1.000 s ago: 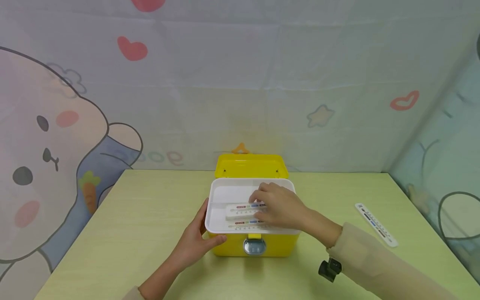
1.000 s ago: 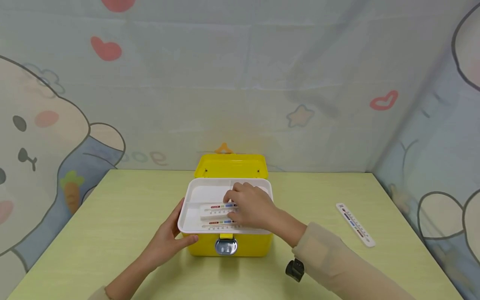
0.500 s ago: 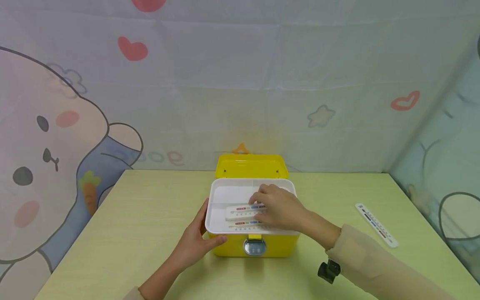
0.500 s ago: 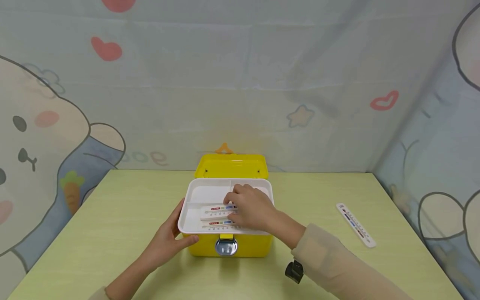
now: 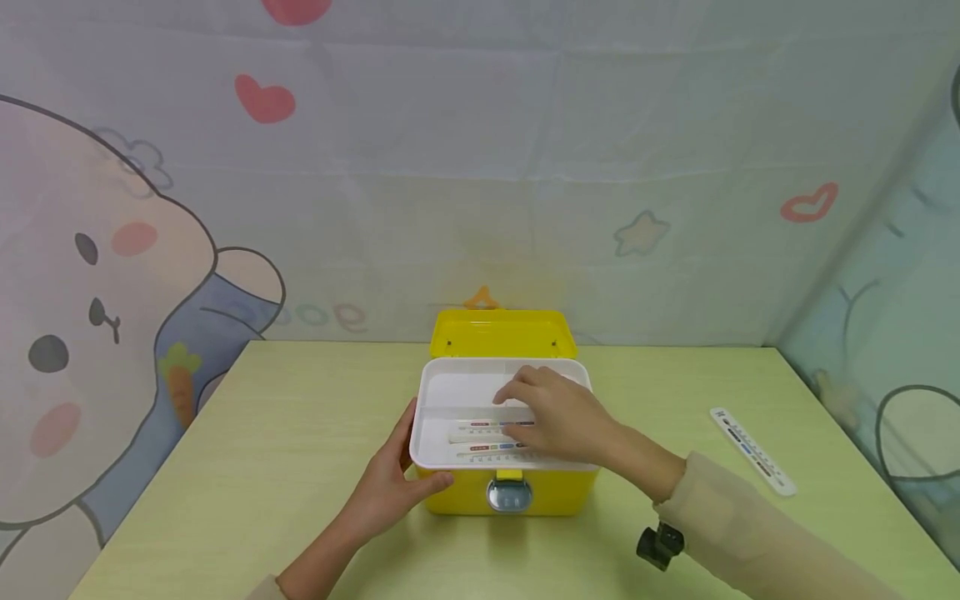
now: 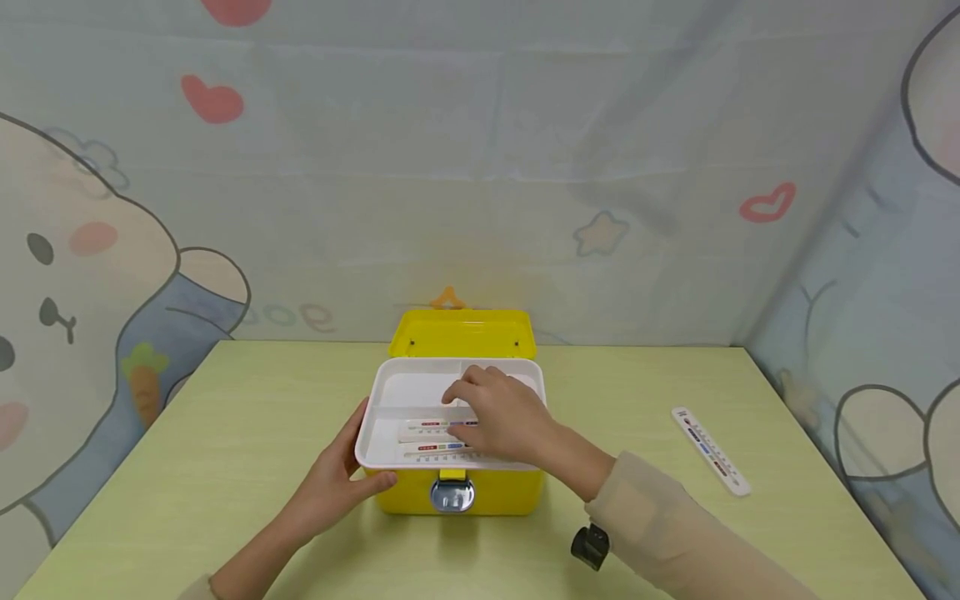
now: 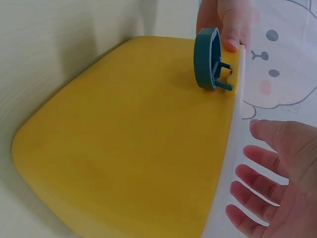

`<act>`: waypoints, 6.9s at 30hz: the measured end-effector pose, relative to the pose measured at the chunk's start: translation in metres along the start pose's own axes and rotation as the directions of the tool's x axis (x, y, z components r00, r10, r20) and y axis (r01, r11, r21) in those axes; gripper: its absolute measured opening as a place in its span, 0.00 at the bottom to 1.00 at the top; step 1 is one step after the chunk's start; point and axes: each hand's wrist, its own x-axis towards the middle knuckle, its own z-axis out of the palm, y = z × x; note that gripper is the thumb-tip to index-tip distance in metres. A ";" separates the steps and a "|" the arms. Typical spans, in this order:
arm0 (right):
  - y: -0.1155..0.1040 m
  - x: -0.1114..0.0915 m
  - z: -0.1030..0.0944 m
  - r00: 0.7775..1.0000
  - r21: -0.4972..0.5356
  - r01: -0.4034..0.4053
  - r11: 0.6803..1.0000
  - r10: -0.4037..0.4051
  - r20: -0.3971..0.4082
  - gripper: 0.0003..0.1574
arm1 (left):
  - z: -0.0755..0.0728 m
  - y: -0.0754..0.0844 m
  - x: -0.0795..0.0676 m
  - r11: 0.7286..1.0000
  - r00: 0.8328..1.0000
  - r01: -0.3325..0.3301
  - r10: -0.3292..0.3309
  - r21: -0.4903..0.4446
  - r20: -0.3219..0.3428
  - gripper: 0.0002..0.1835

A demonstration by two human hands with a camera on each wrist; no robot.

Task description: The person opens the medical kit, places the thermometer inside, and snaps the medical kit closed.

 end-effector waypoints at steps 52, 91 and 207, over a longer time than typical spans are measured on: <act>0.061 -0.061 -0.058 0.923 0.220 -0.100 0.970 0.172 -0.343 0.36 | 0.000 -0.002 0.000 1.000 1.000 0.013 -0.013 -0.025 -0.015 0.55; 0.165 -0.160 -0.034 0.806 0.307 -0.345 0.887 0.448 -0.387 0.32 | 0.000 -0.003 0.000 1.000 1.000 0.001 -0.002 -0.023 -0.016 0.55; 0.224 -0.206 0.035 0.785 0.041 -0.574 0.818 0.563 -0.259 0.22 | -0.001 -0.003 -0.001 0.999 1.000 0.005 -0.005 -0.037 -0.008 0.55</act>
